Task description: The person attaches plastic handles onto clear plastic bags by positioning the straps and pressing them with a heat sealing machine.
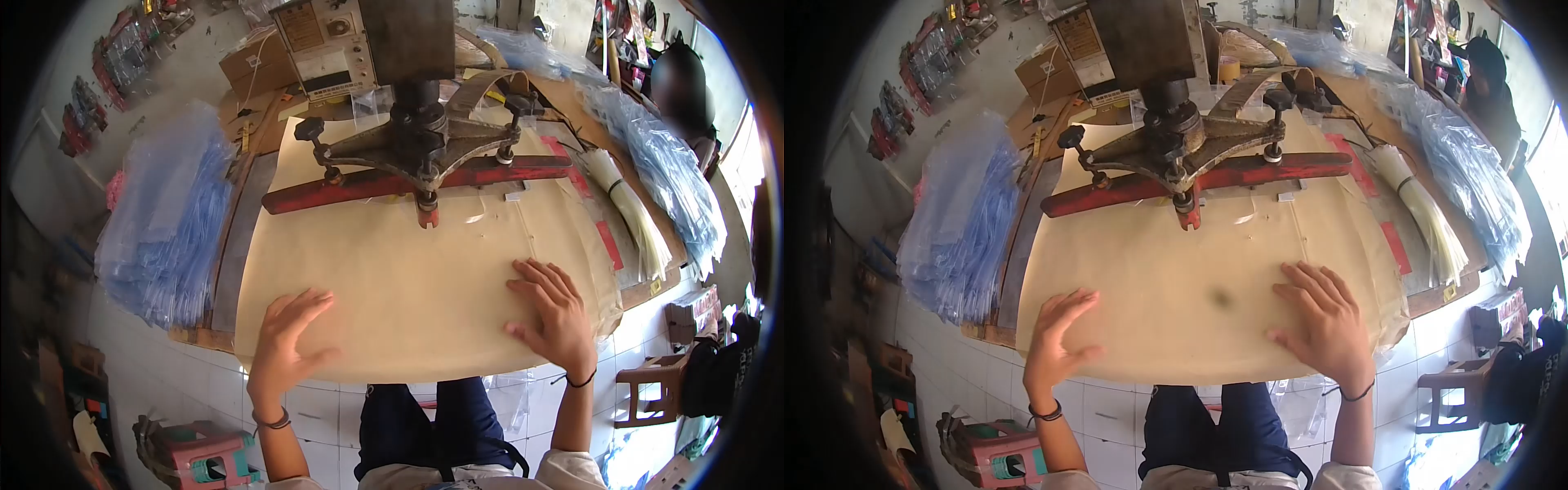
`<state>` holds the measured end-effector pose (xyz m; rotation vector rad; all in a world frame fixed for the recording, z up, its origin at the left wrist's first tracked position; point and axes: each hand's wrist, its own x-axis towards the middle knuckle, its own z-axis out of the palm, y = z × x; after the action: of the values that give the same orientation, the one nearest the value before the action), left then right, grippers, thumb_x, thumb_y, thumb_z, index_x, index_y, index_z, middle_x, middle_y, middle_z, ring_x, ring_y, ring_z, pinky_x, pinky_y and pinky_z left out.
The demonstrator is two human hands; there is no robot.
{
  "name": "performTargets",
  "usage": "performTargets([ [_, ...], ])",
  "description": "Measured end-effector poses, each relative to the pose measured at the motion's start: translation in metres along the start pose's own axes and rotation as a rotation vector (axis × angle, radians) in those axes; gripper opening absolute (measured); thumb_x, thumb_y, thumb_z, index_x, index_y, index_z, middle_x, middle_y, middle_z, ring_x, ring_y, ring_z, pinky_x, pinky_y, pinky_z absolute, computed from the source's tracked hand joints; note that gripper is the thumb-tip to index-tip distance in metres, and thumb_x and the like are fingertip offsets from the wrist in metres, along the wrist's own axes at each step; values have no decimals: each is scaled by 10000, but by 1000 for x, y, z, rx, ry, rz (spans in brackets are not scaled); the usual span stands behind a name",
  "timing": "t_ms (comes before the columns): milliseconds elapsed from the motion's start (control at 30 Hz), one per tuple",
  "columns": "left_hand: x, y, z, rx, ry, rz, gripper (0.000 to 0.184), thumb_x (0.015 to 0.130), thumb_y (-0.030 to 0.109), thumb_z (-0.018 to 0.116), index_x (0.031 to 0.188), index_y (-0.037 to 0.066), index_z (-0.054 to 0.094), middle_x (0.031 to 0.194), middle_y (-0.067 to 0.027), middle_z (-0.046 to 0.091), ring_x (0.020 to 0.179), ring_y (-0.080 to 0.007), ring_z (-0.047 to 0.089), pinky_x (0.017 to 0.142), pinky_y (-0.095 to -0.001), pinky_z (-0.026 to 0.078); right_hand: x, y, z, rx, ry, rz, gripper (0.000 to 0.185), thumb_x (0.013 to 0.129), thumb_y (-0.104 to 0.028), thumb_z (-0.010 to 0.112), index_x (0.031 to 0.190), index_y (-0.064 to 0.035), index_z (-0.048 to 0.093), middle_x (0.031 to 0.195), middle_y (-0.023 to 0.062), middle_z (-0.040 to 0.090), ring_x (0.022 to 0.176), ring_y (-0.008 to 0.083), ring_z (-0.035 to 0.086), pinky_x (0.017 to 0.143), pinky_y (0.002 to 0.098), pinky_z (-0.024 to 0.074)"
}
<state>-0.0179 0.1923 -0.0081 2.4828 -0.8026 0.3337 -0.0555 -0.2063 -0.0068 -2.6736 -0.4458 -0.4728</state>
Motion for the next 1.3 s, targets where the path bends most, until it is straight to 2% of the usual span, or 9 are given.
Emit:
performTargets([
  [67, -3, 0, 8, 69, -55, -10, 730, 699, 452, 857, 1321, 118, 671, 1404, -91, 632, 1369, -360, 520, 1142, -557, 326, -7, -6, 2, -82, -11, -12, 703, 695, -542, 832, 1230, -115, 674, 1429, 120, 596, 1348, 321, 536, 1150, 512, 387],
  [167, 0, 17, 10, 208, -121, -26, 792, 660, 446, 873, 1381, 216, 639, 1534, -73, 513, 1415, -340, 462, 1175, -570, 297, -11, -7, 1, -101, -34, -26, 928, 539, -656, 826, 1275, -117, 656, 1453, 123, 579, 1368, 331, 517, 1170, 536, 360],
  [200, -2, 20, 12, 238, -125, -43, 788, 657, 426, 874, 1385, 242, 634, 1546, -64, 498, 1414, -334, 463, 1172, -571, 304, -11, -8, 2, -115, -35, -25, 949, 494, -624, 857, 1278, -126, 665, 1456, 122, 578, 1364, 340, 519, 1173, 548, 354],
  [267, -5, 19, 18, 302, -124, -72, 788, 652, 387, 874, 1394, 294, 625, 1571, -47, 468, 1413, -322, 466, 1167, -573, 317, -11, -5, 5, -120, -16, -31, 916, 503, -598, 871, 1268, -133, 677, 1451, 122, 583, 1361, 341, 522, 1174, 545, 355],
  [467, -15, 20, 35, 345, 59, -85, 767, 630, 235, 861, 1364, 296, 644, 1517, -22, 535, 1361, -307, 518, 1135, -555, 383, -13, -9, 10, -117, 56, -6, 835, 522, -549, 898, 1230, -146, 711, 1415, 110, 617, 1333, 332, 553, 1164, 529, 374],
  [767, -20, 19, 38, 316, 133, -80, 704, 637, 240, 868, 1315, 286, 682, 1483, -12, 569, 1323, -292, 549, 1119, -522, 414, -16, -9, 13, -122, 105, -13, 772, 545, -550, 894, 1177, -136, 738, 1367, 107, 652, 1303, 325, 579, 1150, 511, 393],
  [867, -20, 19, 38, 312, 142, -69, 680, 601, 247, 869, 1263, 220, 718, 1470, -50, 584, 1328, -316, 549, 1121, -528, 402, -16, -10, 12, -122, 106, -19, 775, 534, -546, 891, 1173, -135, 739, 1360, 107, 655, 1295, 324, 582, 1146, 509, 396],
  [1300, -20, 20, 37, 310, 148, -77, 695, 605, 238, 870, 1281, 243, 708, 1470, -24, 583, 1323, -302, 550, 1125, -520, 405, -17, -10, 14, -109, 119, -13, 789, 481, -507, 908, 1158, -137, 743, 1360, 100, 655, 1298, 321, 577, 1145, 515, 398],
])
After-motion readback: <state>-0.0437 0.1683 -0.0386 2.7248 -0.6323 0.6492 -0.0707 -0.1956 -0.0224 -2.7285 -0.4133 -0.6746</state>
